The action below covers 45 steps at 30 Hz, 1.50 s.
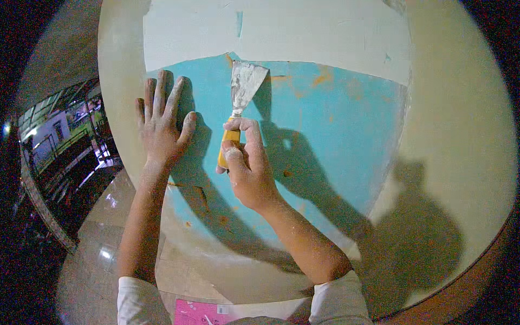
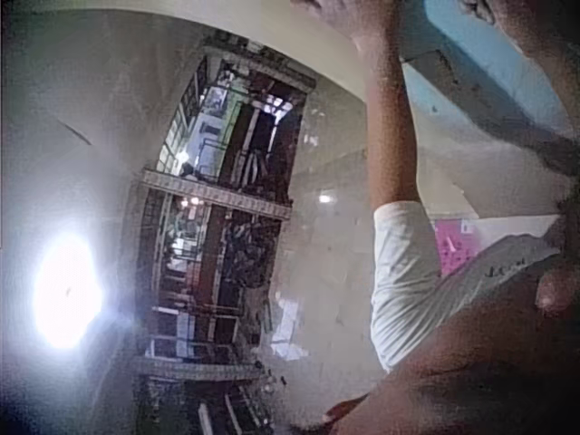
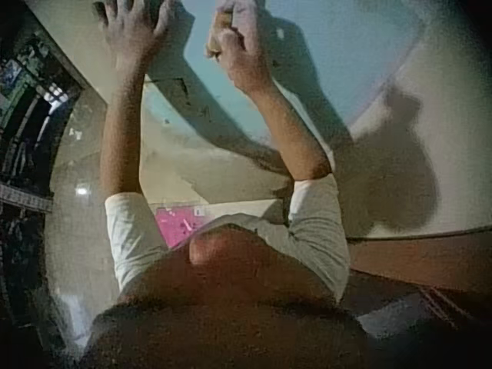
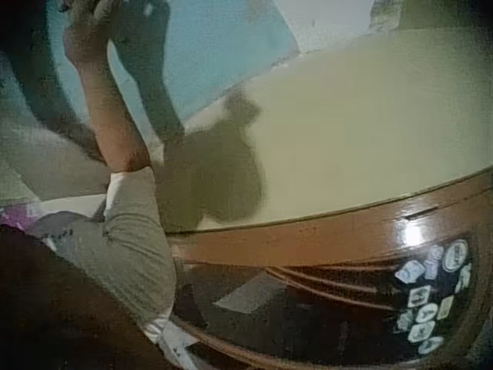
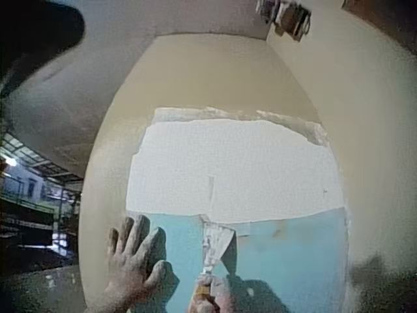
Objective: The person scrapes old paint or plaster from a curved interior wall using a putty knife.
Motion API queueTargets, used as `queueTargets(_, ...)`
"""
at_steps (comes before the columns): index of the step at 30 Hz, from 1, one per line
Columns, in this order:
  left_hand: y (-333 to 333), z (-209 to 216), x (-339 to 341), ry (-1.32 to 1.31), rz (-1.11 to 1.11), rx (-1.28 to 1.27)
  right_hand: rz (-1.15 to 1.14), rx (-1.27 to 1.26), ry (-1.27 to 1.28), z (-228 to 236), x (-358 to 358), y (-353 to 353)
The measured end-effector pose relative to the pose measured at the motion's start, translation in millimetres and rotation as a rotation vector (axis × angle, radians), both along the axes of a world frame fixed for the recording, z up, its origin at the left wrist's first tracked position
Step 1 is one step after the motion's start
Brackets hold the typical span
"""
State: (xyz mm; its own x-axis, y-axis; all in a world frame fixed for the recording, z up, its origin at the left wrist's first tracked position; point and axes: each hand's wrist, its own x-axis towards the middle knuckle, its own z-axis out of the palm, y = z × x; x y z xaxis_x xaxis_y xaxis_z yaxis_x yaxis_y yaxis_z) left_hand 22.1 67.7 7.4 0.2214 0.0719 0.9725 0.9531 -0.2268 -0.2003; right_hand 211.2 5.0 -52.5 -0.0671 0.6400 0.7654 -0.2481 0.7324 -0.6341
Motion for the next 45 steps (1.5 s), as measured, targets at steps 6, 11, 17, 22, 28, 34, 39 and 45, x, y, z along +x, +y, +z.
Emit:
queueTargets(6, -4.3, -6.1, 2.2, -0.007, -0.006, -0.029, -0.073, -0.001, -0.039, 9.2, 13.9, -3.7)
queueTargets(11, 0.6, -9.7, -0.1, 0.011, -0.008, -0.013, -0.065, -0.006, -0.025, 7.9, 13.9, -3.0)
queueTargets(17, -3.1, -21.7, -1.5, 0.013, 0.018, -0.06, -0.08, -0.038, -0.066, 7.1, 35.4, -2.0)
queueTargets(22, 5.1, -26.2, -10.7, 0.013, 0.004, -0.042, -0.23, 0.068, -0.02, -1.9, 48.7, -3.2)
queueTargets(28, 0.3, -34.7, -8.4, -0.034, 0.003, -0.072, -0.274, -0.008, -0.016, -18.9, 69.0, -9.2)
queueTargets(34, -4.4, -38.6, 4.1, -0.101, -0.036, -0.094, -0.234, -0.031, 0.118, -9.1, 60.3, -20.8)
queueTargets(39, -9.0, -32.6, 13.0, -0.064, 0.002, -0.105, -0.277, -0.006, 0.173, -24.6, 85.6, -24.4)
queueTargets(45, -18.1, -13.1, 46.7, -0.005, -0.026, -0.112, -0.294, -0.009, 0.19, -3.6, 87.4, -27.2)
